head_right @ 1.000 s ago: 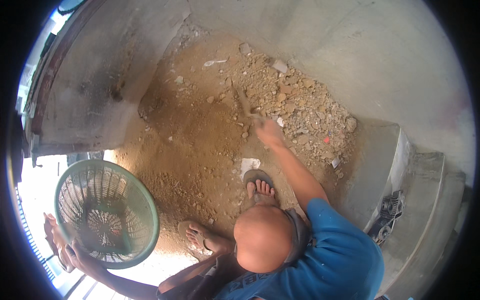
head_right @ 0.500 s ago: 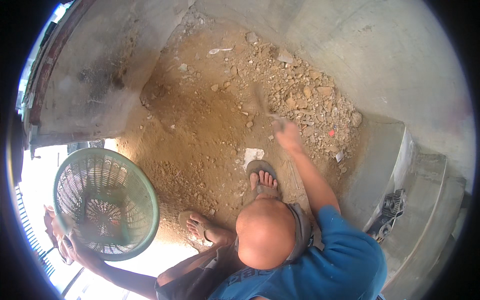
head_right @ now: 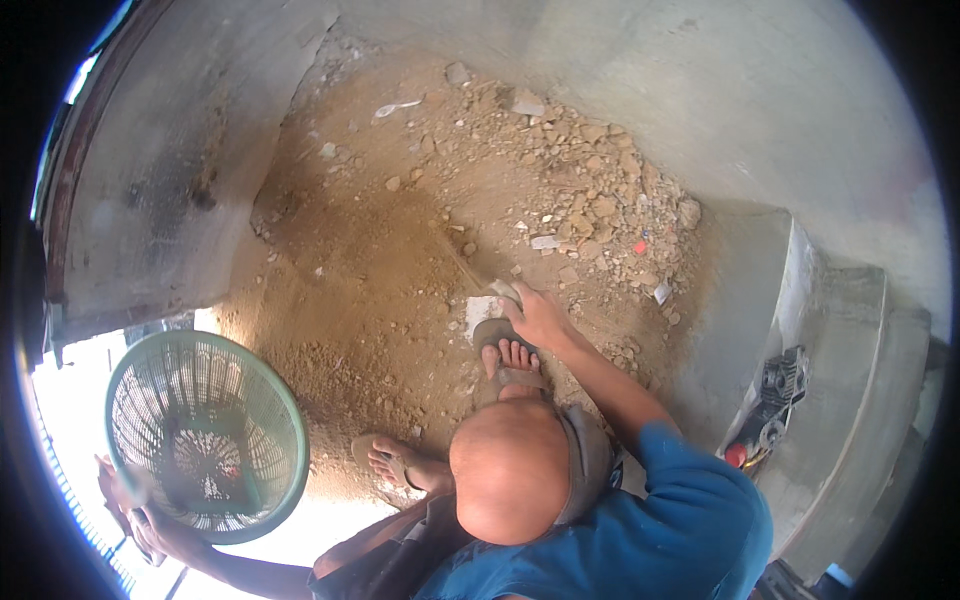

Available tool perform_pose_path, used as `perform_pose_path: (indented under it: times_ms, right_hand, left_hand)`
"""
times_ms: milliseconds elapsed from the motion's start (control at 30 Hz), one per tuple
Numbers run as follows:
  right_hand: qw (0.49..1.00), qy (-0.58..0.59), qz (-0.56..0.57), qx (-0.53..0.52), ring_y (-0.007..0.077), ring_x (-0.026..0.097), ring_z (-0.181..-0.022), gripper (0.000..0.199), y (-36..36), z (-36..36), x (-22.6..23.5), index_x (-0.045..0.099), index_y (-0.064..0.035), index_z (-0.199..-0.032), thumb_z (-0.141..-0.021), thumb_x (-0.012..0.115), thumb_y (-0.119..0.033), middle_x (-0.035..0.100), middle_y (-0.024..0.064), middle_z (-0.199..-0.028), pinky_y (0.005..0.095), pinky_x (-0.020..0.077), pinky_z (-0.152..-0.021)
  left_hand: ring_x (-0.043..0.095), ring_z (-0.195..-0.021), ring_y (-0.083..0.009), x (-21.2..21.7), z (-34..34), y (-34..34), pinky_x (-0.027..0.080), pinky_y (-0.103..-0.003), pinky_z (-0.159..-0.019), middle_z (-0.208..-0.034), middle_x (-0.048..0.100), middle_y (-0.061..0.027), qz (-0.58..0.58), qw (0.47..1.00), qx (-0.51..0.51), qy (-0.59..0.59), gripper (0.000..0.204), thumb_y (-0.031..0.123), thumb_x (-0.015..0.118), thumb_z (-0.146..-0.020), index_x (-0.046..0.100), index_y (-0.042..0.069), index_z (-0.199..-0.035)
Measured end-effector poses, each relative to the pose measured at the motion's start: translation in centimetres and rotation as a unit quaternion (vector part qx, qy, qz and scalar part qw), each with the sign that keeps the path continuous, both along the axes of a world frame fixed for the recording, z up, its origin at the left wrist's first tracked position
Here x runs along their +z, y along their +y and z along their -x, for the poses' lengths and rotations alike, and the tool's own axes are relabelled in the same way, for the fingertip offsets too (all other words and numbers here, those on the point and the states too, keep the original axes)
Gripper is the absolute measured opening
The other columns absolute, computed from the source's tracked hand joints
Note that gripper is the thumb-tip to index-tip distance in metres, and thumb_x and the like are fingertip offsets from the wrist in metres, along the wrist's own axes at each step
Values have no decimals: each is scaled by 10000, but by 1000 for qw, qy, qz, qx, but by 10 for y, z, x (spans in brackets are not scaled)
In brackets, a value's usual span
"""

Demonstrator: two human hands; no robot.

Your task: The person scoops debris from the floor into a green plastic basket using a trowel, then shakes the basket to separate fine material from larger chunks. The person repeats this scooping and sifting process multiple times.

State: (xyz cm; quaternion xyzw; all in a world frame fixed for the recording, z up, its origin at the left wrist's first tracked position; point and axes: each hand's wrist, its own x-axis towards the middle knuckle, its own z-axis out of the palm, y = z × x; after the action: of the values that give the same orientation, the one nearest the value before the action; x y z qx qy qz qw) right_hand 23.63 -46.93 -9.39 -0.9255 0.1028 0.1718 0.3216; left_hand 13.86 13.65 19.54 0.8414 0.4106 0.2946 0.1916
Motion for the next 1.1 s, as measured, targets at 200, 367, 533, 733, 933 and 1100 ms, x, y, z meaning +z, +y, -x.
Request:
perform_pose_path:
  times_ms: [200,367,533,733,933,1100]
  right_hand:
    - [966,-73,123,-214,466,739,-864,478,-95,8,3,680,-23,-1262,-1080,609,-459,736,299,-926,535,561,-767]
    - [971,-171,27,-166,446,729,-842,472,-43,-55,0,629,29,-1283,-1098,581,-402,731,278,-922,543,568,-789]
    - [976,93,-155,-120,311,760,-778,513,30,-191,-18,614,36,-1350,-1071,612,-395,770,188,-939,444,607,-776]
    - [974,-80,28,-211,463,718,-1127,585,-43,-187,-26,695,74,-1253,-1000,666,-453,750,325,-1108,514,549,-996]
    - [922,-237,9,-305,470,717,-1122,495,-11,-132,-31,681,50,-1280,-1023,669,-373,752,296,-1150,515,545,-986]
    - [947,-19,-243,-208,437,742,-1051,459,70,-260,-51,673,57,-1274,-1025,653,-328,770,256,-1062,498,567,-927]
  left_hand:
    - [564,-948,-184,-9,-8,-3,454,-351,-925,-995,638,-78,-12,1000,6,11,349,295,625,-1057,685,-35,-1152]
    - [567,-943,-182,-8,-12,-1,459,-351,-916,-994,639,-77,-21,1000,5,8,345,289,629,-1055,690,-34,-1157]
    - [570,-937,-179,4,-13,-5,464,-351,-907,-994,640,-76,-25,1000,-2,-3,341,283,633,-1052,695,-34,-1161]
    - [596,-971,-175,40,5,-26,466,-330,-916,-1095,656,-76,148,973,-50,-169,307,209,642,-1062,681,-22,-1261]
    - [599,-1003,-171,62,1,-69,454,-327,-939,-1116,660,-73,208,960,-59,-180,316,203,658,-1049,669,-21,-1271]
    - [512,-898,-120,50,-84,-121,387,-269,-873,-909,583,-14,137,988,-66,6,156,177,678,-1001,693,29,-1048]
